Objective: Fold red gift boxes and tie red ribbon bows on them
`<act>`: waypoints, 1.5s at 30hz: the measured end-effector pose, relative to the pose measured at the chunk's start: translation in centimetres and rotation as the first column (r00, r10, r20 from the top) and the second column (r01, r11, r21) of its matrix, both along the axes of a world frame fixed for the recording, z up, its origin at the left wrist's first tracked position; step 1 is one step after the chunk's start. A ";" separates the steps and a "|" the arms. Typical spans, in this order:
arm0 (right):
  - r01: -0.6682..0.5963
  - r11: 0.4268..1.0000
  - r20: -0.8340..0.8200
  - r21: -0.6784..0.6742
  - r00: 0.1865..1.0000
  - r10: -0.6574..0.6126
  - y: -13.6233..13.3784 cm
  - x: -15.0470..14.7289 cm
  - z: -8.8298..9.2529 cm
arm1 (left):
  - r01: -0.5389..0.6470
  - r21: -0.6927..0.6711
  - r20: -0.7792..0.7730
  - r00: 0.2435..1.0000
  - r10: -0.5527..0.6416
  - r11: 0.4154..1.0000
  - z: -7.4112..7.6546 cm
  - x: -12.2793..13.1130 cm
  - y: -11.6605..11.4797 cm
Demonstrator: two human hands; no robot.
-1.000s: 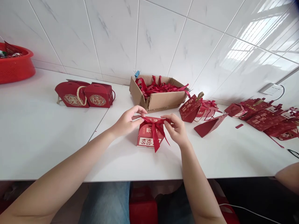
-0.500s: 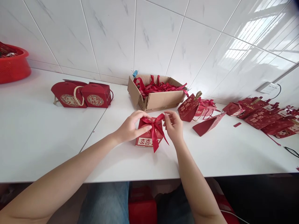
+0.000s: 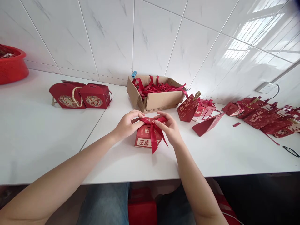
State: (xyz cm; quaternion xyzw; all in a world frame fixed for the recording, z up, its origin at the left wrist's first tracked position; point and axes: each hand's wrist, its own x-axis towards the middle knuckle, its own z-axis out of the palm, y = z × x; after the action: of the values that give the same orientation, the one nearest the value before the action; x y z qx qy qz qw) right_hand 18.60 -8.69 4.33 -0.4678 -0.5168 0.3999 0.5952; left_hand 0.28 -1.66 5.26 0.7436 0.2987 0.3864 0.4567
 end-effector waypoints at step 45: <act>-0.030 0.999 0.210 -0.026 0.977 0.035 -0.6 -0.6 0.0 | 0.161 -0.327 0.147 0.982 -0.118 0.931 0.5 -0.2 0.3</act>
State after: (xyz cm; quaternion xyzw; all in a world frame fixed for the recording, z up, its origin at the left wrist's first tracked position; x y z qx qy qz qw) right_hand 18.03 -9.32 4.29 -0.5059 -0.5797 0.3637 0.5251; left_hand 0.04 -1.33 5.78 0.6479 0.2778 0.3420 0.6214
